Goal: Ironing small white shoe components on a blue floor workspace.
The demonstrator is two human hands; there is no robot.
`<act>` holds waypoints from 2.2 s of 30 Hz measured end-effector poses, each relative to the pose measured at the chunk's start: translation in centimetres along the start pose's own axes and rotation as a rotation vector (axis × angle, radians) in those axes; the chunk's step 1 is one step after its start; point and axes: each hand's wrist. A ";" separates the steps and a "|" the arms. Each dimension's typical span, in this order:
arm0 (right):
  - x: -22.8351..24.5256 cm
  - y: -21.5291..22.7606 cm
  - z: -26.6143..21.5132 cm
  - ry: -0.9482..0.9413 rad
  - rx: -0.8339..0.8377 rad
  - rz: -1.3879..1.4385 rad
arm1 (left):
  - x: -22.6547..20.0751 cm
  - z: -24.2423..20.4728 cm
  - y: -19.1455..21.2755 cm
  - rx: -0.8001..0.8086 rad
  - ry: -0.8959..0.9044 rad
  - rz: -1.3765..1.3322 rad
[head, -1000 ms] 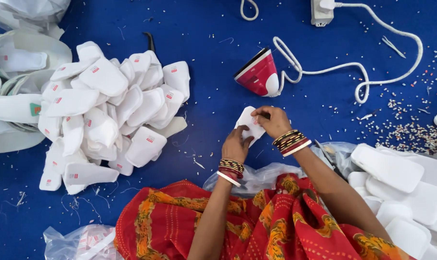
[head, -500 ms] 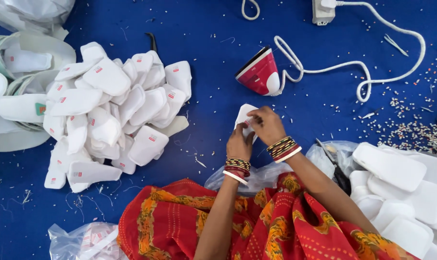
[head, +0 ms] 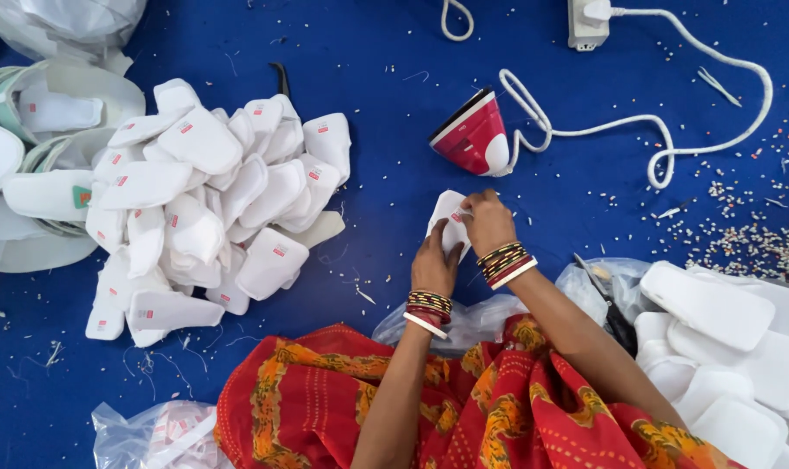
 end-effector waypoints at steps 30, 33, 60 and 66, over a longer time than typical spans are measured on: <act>-0.6 8.6 8.0 0.164 -0.055 0.415 | 0.5 1.4 -0.9 0.221 0.013 0.351; 2.7 12.5 8.0 0.106 0.033 0.281 | 0.4 1.1 -0.7 0.240 0.010 0.392; 5.8 9.1 5.1 0.139 0.265 -0.484 | 2.8 0.0 0.9 -0.142 0.188 -0.056; 5.5 6.8 3.5 0.138 0.356 -0.503 | 2.7 0.4 1.0 -0.110 0.219 0.038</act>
Point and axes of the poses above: each hand's wrist, its own z-axis towards the middle knuckle, its own y-axis out of the back of the hand, x = y × z, and after that the axes turned 9 degrees about -z, right-handed
